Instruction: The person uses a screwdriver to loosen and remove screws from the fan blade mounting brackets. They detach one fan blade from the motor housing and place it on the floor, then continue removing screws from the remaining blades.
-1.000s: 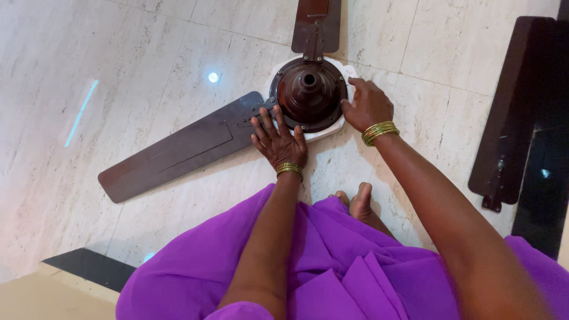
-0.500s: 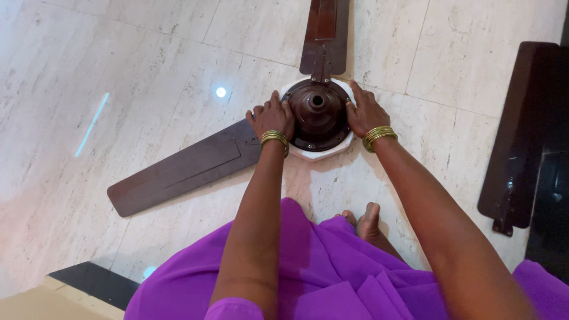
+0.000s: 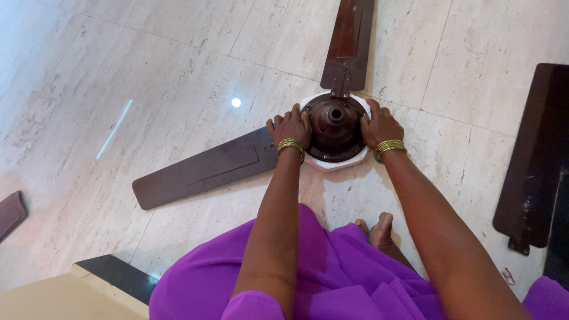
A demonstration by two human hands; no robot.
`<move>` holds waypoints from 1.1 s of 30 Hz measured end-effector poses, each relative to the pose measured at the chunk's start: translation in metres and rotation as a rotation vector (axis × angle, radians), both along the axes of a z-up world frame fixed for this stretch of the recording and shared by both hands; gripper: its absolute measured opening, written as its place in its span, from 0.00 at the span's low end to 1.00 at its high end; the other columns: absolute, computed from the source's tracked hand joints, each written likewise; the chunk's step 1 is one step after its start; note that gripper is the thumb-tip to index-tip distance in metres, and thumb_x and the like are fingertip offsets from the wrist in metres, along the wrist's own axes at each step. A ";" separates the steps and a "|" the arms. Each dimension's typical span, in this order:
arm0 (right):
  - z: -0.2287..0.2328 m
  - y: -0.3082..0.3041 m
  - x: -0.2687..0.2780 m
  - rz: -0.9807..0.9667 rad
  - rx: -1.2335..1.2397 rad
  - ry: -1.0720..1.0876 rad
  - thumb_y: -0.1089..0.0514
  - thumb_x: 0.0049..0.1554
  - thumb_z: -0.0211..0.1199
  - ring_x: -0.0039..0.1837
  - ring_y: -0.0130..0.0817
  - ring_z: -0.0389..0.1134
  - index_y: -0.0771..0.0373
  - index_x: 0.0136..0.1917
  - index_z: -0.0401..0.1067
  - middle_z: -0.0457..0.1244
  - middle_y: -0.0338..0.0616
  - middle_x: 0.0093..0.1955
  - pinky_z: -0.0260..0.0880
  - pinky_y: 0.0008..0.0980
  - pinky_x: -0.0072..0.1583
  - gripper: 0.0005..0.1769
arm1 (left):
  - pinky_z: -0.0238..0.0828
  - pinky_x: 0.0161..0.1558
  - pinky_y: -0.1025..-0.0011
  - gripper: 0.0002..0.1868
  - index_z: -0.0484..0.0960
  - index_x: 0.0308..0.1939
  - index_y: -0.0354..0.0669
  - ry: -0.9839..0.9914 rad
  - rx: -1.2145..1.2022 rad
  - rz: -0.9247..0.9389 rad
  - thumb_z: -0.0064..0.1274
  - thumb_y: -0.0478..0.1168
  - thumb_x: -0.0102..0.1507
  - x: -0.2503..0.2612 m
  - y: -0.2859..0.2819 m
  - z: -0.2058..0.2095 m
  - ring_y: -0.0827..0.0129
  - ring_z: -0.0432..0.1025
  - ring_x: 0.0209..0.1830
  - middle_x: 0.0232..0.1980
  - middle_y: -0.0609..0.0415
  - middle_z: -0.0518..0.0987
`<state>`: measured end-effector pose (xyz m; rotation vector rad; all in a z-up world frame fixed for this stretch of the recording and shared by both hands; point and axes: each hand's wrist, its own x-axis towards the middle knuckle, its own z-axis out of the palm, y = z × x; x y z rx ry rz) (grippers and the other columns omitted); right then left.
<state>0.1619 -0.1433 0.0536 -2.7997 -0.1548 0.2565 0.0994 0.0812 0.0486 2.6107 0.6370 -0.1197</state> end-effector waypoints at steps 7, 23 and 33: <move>-0.001 -0.008 -0.027 -0.010 0.018 -0.093 0.44 0.62 0.47 0.58 0.59 0.69 0.45 0.75 0.58 0.63 0.54 0.65 0.70 0.58 0.56 0.28 | 0.36 0.74 0.46 0.29 0.65 0.73 0.56 -0.011 0.005 -0.030 0.27 0.56 0.70 -0.015 -0.006 0.004 0.52 0.63 0.69 0.64 0.52 0.77; -0.020 -0.032 -0.075 -0.003 0.047 -0.277 0.48 0.62 0.49 0.56 0.58 0.69 0.46 0.75 0.62 0.65 0.55 0.61 0.70 0.58 0.53 0.28 | 0.35 0.76 0.45 0.30 0.60 0.76 0.55 0.052 -0.014 -0.106 0.30 0.57 0.71 -0.054 -0.022 0.007 0.52 0.59 0.73 0.69 0.51 0.72; -0.017 -0.034 -0.077 0.008 0.037 -0.284 0.47 0.64 0.50 0.55 0.60 0.69 0.47 0.74 0.65 0.66 0.56 0.59 0.69 0.60 0.51 0.25 | 0.53 0.72 0.47 0.33 0.69 0.72 0.60 0.210 -0.236 0.042 0.54 0.57 0.63 -0.066 0.007 0.056 0.50 0.52 0.80 0.83 0.52 0.50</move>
